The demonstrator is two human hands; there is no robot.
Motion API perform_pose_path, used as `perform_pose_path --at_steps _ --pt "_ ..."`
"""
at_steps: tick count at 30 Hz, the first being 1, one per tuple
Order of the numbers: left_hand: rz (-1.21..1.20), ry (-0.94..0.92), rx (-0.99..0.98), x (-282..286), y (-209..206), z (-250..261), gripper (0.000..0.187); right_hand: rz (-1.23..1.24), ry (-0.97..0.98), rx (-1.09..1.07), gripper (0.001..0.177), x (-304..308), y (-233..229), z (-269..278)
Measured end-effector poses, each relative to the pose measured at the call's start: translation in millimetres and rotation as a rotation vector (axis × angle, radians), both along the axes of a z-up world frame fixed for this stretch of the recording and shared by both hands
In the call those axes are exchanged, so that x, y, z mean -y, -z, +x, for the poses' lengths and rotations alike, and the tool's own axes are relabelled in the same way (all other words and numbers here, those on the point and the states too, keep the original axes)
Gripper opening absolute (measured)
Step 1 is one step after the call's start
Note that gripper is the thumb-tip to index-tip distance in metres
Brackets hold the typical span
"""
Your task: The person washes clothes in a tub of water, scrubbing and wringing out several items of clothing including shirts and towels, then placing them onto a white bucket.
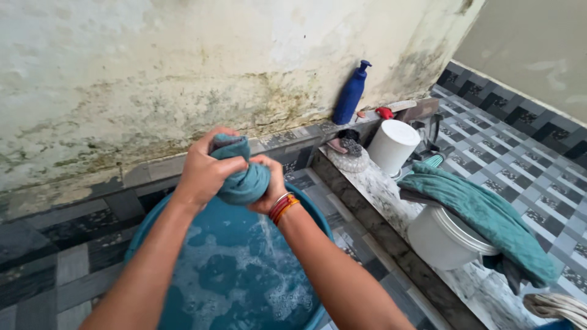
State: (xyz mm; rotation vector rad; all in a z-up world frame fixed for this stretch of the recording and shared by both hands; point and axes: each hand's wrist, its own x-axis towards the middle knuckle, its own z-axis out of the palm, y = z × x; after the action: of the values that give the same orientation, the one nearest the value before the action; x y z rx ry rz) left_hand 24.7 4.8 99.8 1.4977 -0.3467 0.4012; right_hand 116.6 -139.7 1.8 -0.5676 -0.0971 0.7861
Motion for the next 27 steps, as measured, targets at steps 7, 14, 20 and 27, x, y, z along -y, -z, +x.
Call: perform_pose_path --at_steps 7,14,20,27 --pt "0.116 -0.128 0.124 -5 -8 -6 0.078 -0.253 -0.043 -0.003 0.045 12 -35 -5" --pt "0.455 -0.342 0.085 18 -2 -11 0.047 -0.184 -0.072 -0.091 0.05 19 27 34" --pt "0.685 -0.483 -0.185 27 -12 -20 0.064 -0.204 -0.048 -0.13 0.05 4 27 11" --pt "0.503 -0.63 -0.109 17 19 -7 0.041 -0.293 -0.018 -0.119 0.04 -3 31 12"
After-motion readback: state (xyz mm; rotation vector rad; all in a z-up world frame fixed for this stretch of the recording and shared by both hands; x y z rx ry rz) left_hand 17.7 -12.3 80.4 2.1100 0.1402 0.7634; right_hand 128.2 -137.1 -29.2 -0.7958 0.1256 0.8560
